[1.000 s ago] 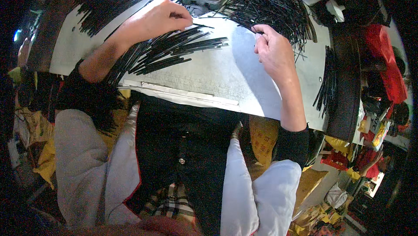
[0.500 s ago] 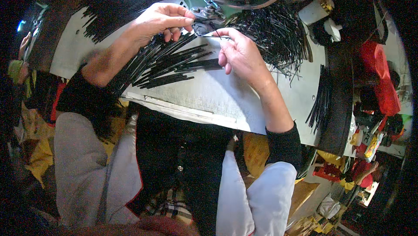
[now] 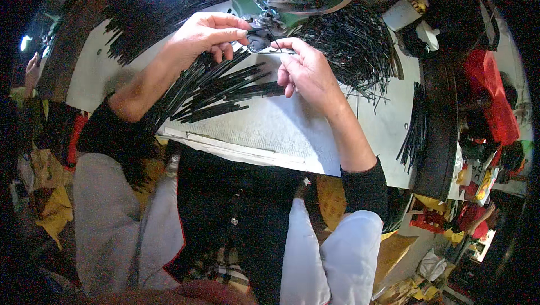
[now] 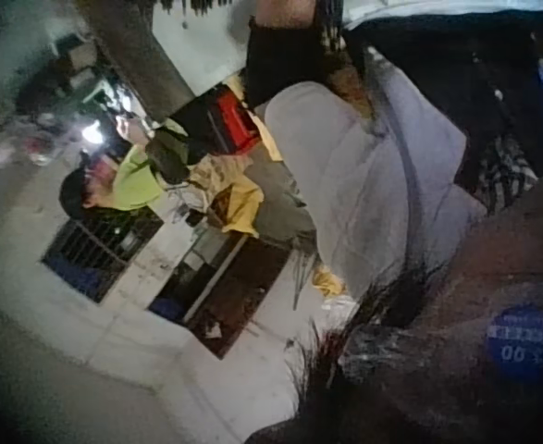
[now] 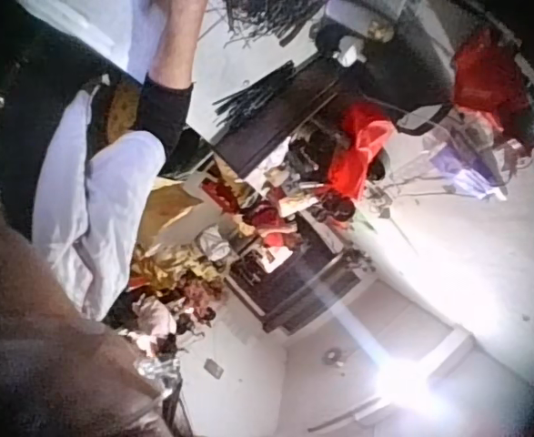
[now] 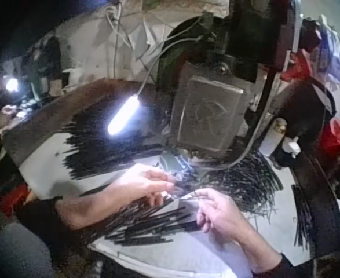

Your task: The recorder is using a manual press at a workstation to assemble or trim black plastic components, likely umbrella stays.

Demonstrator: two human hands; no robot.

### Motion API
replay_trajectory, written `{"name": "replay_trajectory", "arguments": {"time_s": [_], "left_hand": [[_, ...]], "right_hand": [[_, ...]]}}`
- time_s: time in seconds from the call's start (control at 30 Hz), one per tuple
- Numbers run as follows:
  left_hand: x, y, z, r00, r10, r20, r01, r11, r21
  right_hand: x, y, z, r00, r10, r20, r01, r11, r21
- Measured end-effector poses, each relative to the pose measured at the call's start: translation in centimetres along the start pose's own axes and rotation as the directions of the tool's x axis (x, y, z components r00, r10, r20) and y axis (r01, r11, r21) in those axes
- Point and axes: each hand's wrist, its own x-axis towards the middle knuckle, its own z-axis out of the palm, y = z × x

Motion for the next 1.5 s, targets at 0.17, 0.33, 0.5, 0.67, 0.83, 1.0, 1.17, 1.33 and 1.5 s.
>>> {"name": "replay_trajectory", "arguments": {"time_s": [0.17, 0.33, 0.5, 0.67, 0.83, 1.0, 1.17, 1.33, 1.5], "left_hand": [[-0.1, 0.2, 0.4, 1.0, -0.011, -0.026, 0.012, 1.0, 0.018], [0.0, 0.2, 0.3, 0.997, 0.014, -0.072, -0.015, 1.0, -0.015], [-0.2, 0.4, 0.6, 0.998, 0.018, -0.065, -0.02, 1.0, -0.024], [0.0, 0.1, 0.2, 0.997, 0.031, -0.065, -0.032, 0.999, -0.028], [0.6, 0.7, 0.4, 0.995, 0.04, -0.095, -0.039, 0.999, 0.012], [0.9, 0.6, 0.1, 0.992, 0.013, -0.124, -0.014, 1.0, -0.01], [0.9, 0.9, 0.4, 0.993, 0.001, -0.115, -0.001, 1.0, 0.003], [0.6, 1.4, 0.3, 0.997, 0.05, -0.062, -0.045, 0.997, 0.068], [2.0, 1.6, -0.6, 0.998, -0.07, 0.005, 0.069, 0.993, 0.091]], "right_hand": [[-0.1, 0.0, -0.1, 1.0, 0.007, -0.006, -0.007, 0.999, 0.054], [-0.2, -0.1, 0.0, 1.0, 0.023, -0.009, -0.022, 0.998, 0.059], [-0.1, -0.2, 0.1, 1.0, 0.009, -0.006, -0.008, 0.997, 0.08], [0.3, -0.2, 0.2, 1.0, 0.008, -0.013, -0.006, 0.991, 0.136], [0.8, -0.7, 0.1, 0.997, -0.016, -0.078, 0.027, 0.991, 0.134], [1.4, -0.5, 0.4, 0.994, -0.036, -0.101, 0.047, 0.992, 0.114], [1.2, -0.3, 0.4, 0.992, -0.028, -0.124, 0.046, 0.989, 0.143], [1.4, 0.0, 0.4, 0.986, -0.089, -0.141, 0.109, 0.985, 0.136], [1.7, 0.0, 0.0, 0.991, -0.095, -0.09, 0.108, 0.982, 0.156]]}}
